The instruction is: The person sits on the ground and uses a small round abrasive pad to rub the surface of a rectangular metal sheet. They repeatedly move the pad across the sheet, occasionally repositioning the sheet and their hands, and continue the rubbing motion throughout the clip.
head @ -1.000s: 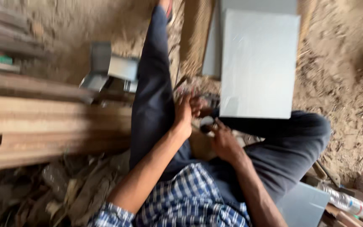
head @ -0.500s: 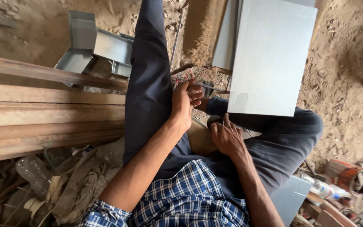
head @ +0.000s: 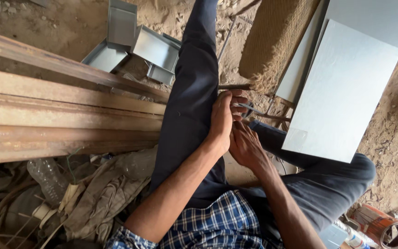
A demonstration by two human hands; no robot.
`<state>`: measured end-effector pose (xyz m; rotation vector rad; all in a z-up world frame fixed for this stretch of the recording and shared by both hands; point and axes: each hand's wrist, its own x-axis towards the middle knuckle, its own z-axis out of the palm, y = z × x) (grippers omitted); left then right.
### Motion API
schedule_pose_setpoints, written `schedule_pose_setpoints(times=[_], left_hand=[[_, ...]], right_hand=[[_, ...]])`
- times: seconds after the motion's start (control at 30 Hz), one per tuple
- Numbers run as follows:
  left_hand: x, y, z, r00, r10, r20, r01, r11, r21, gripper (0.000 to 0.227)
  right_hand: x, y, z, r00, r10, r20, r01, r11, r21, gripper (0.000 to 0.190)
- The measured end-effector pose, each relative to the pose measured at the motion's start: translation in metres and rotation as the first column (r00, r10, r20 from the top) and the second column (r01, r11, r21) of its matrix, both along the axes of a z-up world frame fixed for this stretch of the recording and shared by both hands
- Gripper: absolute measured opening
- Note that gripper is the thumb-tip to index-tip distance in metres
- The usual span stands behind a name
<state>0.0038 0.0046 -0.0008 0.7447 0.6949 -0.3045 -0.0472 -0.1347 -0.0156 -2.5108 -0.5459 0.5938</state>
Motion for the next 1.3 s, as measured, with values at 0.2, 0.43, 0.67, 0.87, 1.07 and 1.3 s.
schedule_pose_setpoints(times=[0.2,0.43,0.67,0.87,1.07,1.3], left_hand=[[0.003,0.002,-0.003,1.0,-0.005,0.018,0.005,1.0,0.023,0.037],[0.005,-0.005,-0.008,0.998,-0.006,-0.056,0.004,0.999,-0.035,0.035],[0.001,0.004,-0.003,0.997,-0.036,-0.07,0.033,0.998,-0.047,0.042],[0.001,0.0,-0.003,0.999,-0.034,-0.039,0.031,0.997,-0.064,0.045],[0.005,-0.004,-0.005,0.999,0.042,0.007,-0.041,0.996,-0.077,0.043],[0.012,-0.004,-0.003,0.998,0.056,0.001,-0.056,0.994,-0.094,0.04]], right_hand=[[-0.037,-0.046,-0.008,0.996,-0.063,0.067,0.064,0.998,-0.027,0.032],[-0.071,-0.099,0.012,0.981,-0.19,0.036,0.193,0.95,-0.246,0.029],[-0.045,-0.058,0.048,0.975,-0.221,-0.035,0.186,0.886,-0.425,0.029],[-0.012,-0.007,0.053,0.984,-0.176,0.033,0.179,0.973,-0.143,0.025],[0.021,0.002,0.033,0.991,-0.11,-0.069,0.115,0.992,0.061,0.028],[0.029,-0.004,0.021,0.983,-0.115,-0.141,0.134,0.982,0.134,0.037]])
